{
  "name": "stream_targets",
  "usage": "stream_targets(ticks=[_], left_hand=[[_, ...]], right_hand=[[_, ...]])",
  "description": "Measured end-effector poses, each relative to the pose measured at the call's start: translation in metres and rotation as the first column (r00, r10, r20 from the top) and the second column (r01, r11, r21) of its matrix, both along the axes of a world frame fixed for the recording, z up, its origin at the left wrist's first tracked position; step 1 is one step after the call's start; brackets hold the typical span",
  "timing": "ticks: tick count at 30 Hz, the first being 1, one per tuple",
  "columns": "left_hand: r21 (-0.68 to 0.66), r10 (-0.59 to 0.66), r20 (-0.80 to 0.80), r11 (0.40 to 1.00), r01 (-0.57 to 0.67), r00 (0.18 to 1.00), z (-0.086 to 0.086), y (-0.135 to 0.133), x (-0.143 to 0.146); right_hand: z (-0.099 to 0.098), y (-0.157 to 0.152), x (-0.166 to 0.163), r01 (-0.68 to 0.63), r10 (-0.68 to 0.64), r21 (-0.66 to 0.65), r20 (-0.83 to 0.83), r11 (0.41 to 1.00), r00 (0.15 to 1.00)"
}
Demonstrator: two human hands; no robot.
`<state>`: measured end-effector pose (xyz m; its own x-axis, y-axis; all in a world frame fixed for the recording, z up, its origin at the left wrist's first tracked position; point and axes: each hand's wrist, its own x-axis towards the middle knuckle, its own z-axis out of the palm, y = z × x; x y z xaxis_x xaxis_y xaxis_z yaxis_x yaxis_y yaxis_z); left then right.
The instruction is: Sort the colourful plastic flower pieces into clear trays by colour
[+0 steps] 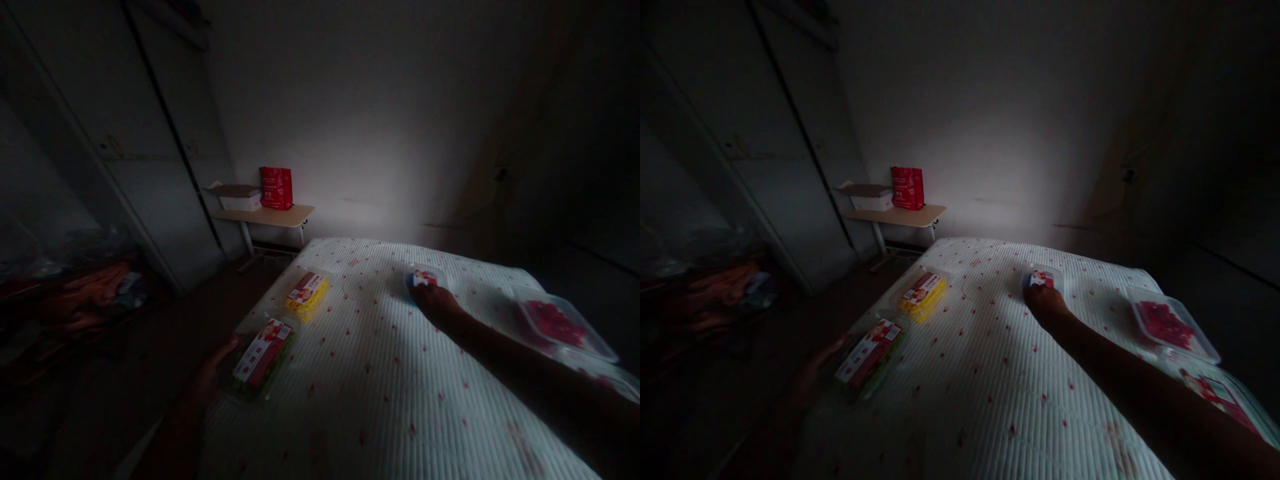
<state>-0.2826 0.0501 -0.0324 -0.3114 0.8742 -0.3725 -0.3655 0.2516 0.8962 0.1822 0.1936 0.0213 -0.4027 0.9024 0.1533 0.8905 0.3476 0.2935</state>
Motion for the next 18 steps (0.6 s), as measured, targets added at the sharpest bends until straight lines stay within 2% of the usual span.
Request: stream_targets(ticks=[4,6,10,13,15,16,17,18], left_hand=[[0.084,-0.050,-0.081,0.995,0.057,0.995,-0.002,-0.003,-0.002],[0.110,-0.054,-0.108,0.992,0.066,0.993,-0.004,-0.005,-0.003],[0.145,-0.079,-0.115,0.985,0.095,0.990,-0.003,-0.006,-0.001],[0.155,-0.099,-0.113,0.981,0.115,0.989,0.000,-0.006,0.001],[0.140,-0.103,-0.093,0.983,0.116,0.990,0.002,-0.006,0.003],[0.133,-0.095,-0.078,0.986,0.105,0.992,0.002,-0.006,0.003],[0.126,-0.079,-0.065,0.988,0.087,0.995,0.002,-0.006,0.004],[0.119,-0.061,-0.054,0.991,0.067,0.997,0.003,-0.007,0.004]], right_hand=[[-0.002,0.033,-0.052,-0.204,0.202,0.051,0.043,0.978,0.978],[-0.003,0.053,-0.074,-0.265,0.262,0.067,0.046,0.962,0.964],[-0.007,0.087,-0.105,-0.312,0.313,0.102,0.008,0.945,0.950],[-0.013,0.100,-0.111,-0.292,0.299,0.147,-0.032,0.945,0.954],[-0.016,0.101,-0.110,-0.221,0.246,0.157,-0.163,0.963,0.955],[-0.017,0.101,-0.108,-0.158,0.189,0.121,-0.313,0.980,0.931],[-0.018,0.100,-0.107,-0.089,0.099,0.045,-0.492,0.995,0.865],[-0.018,0.099,-0.107,-0.033,-0.015,-0.062,-0.653,0.998,0.757]])
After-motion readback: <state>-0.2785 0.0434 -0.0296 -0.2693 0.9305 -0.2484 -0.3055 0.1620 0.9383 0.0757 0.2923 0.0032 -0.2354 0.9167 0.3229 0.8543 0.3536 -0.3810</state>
